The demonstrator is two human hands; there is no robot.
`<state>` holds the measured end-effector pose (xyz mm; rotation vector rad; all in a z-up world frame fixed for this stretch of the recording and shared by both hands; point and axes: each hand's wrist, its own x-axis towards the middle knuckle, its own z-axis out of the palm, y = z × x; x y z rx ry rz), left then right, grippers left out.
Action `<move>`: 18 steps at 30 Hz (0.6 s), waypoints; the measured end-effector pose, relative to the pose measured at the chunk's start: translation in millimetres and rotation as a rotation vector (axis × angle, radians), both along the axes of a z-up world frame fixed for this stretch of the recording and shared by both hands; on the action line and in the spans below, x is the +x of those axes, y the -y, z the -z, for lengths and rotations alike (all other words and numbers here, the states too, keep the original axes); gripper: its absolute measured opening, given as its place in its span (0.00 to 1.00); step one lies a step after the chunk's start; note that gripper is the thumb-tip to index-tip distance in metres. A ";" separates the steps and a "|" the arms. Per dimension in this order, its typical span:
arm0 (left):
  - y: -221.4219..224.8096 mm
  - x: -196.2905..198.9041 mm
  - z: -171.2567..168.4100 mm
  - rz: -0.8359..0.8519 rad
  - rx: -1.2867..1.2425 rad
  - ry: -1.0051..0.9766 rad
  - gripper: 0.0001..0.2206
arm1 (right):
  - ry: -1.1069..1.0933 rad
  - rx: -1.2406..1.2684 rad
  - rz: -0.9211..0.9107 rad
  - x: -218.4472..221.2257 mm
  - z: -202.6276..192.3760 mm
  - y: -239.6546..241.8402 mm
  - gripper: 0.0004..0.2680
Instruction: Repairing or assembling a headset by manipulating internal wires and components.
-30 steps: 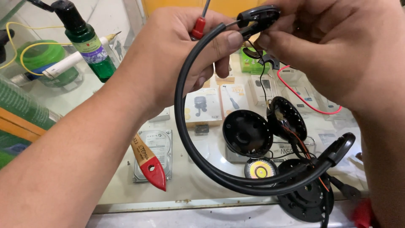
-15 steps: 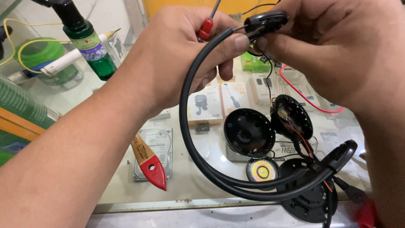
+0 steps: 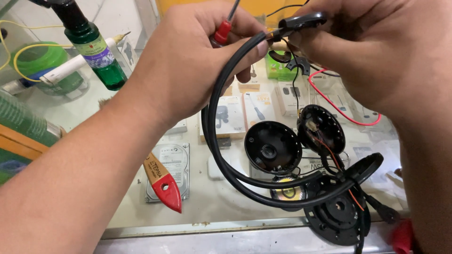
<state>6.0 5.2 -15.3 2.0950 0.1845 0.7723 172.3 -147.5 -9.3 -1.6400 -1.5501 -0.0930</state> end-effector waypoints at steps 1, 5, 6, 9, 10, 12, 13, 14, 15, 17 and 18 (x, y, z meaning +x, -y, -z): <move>1.8 0.8 -0.3 -0.019 -0.018 0.026 0.03 | 0.026 0.022 0.019 1.6 1.1 0.5 0.04; 0.8 4.4 4.2 -0.082 -0.035 0.069 0.03 | 0.096 0.046 0.035 -6.4 -4.1 2.4 0.03; 0.7 4.3 4.6 -0.083 -0.034 0.068 0.03 | 0.095 0.047 0.035 -5.1 -3.5 2.3 0.03; 1.1 5.0 6.7 -0.052 -0.054 0.089 0.03 | 0.058 0.035 0.052 -0.8 -1.2 2.3 0.03; 1.5 4.4 6.7 -0.058 -0.035 0.100 0.04 | 0.036 0.029 0.048 0.1 -0.7 1.7 0.04; 1.7 4.5 6.7 -0.066 -0.016 0.111 0.04 | 0.014 0.023 0.043 1.3 -1.4 1.0 0.04; 1.7 4.8 6.8 -0.068 -0.001 0.120 0.03 | 0.025 0.014 -0.003 1.2 -2.5 0.9 0.04; 1.6 5.2 6.8 -0.071 0.014 0.129 0.03 | 0.035 0.006 -0.049 1.3 -3.6 0.8 0.03; 1.8 4.4 6.8 -0.070 0.014 0.129 0.03 | 0.035 0.006 -0.048 2.0 -3.2 0.6 0.03; 2.6 3.1 6.4 -0.041 0.010 0.126 0.05 | -0.023 -0.036 0.025 3.6 -2.8 0.6 0.03; 2.5 2.7 5.9 -0.040 0.011 0.126 0.05 | -0.023 -0.034 0.026 3.7 -3.3 -0.3 0.03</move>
